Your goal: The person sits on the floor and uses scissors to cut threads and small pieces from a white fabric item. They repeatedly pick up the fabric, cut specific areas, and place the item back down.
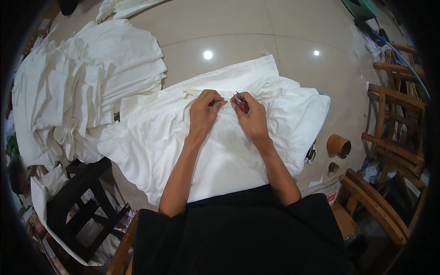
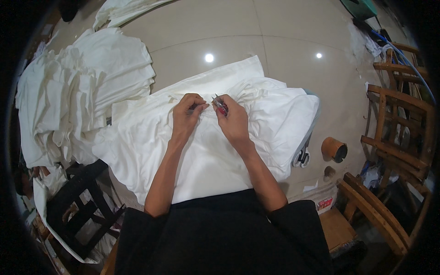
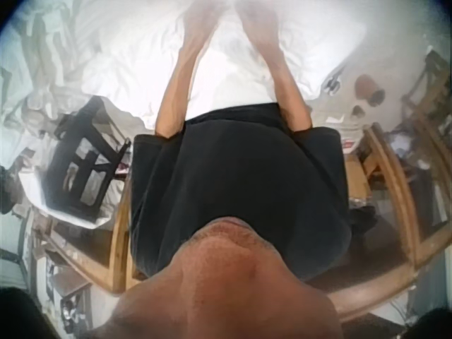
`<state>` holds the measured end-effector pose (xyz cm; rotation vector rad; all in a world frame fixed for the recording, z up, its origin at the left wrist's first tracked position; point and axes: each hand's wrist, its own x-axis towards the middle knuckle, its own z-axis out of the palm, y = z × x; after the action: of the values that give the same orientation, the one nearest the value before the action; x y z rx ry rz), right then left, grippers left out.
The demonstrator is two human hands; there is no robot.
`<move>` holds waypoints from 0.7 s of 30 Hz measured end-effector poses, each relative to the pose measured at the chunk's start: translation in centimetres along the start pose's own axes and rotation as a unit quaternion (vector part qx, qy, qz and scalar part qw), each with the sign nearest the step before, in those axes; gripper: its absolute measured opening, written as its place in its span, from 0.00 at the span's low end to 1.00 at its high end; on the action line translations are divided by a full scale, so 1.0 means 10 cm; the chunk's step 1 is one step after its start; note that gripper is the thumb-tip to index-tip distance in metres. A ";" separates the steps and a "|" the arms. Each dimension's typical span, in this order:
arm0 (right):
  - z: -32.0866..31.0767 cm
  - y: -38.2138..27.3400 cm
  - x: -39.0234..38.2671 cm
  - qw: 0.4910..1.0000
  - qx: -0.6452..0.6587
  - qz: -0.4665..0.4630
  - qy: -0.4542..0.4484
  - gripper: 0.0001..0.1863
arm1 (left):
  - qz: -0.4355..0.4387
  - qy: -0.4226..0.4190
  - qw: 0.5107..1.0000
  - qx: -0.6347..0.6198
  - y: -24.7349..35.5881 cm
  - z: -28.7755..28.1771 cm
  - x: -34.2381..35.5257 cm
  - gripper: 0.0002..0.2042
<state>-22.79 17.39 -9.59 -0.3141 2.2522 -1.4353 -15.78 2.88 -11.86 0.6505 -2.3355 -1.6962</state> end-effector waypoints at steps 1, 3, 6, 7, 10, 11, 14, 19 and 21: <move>-0.01 -0.01 -0.01 1.000 0.010 -0.001 -0.001 0.06 | 0.005 0.006 1.000 -0.021 -0.01 0.00 -0.01 0.06; -0.02 0.01 -0.04 1.000 0.018 -0.001 -0.013 0.06 | 0.026 0.006 0.999 -0.032 -0.08 -0.01 -0.04 0.06; -0.06 -0.01 -0.07 0.999 0.018 -0.006 -0.027 0.07 | 0.063 -0.005 0.998 -0.021 -0.11 -0.07 -0.04 0.05; -0.07 -0.02 -0.08 0.999 0.016 -0.009 -0.033 0.07 | 0.076 -0.009 0.997 -0.011 -0.09 -0.08 -0.04 0.05; -0.06 -0.02 -0.09 0.999 0.026 -0.028 -0.029 0.11 | 0.050 -0.006 0.999 0.012 -0.05 -0.09 -0.05 0.04; -0.06 -0.04 -0.09 0.999 0.018 -0.028 -0.032 0.11 | 0.046 -0.003 0.999 0.015 -0.07 -0.09 -0.06 0.04; -0.08 -0.11 -0.09 0.999 -0.011 -0.014 -0.034 0.14 | 0.056 0.009 0.998 0.032 -0.10 -0.08 -0.08 0.03; -0.02 -0.12 -0.13 0.987 -0.119 -0.106 0.015 0.13 | 0.068 0.049 0.995 0.049 -0.12 0.02 -0.12 0.04; -0.04 -0.12 -0.11 0.983 -0.147 -0.105 -0.019 0.13 | 0.049 0.061 0.996 0.043 -0.09 0.05 -0.15 0.04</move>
<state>-22.05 17.65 -8.07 -0.6856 2.4587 -1.1782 -14.47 3.72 -12.76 0.6250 -2.3255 -1.4795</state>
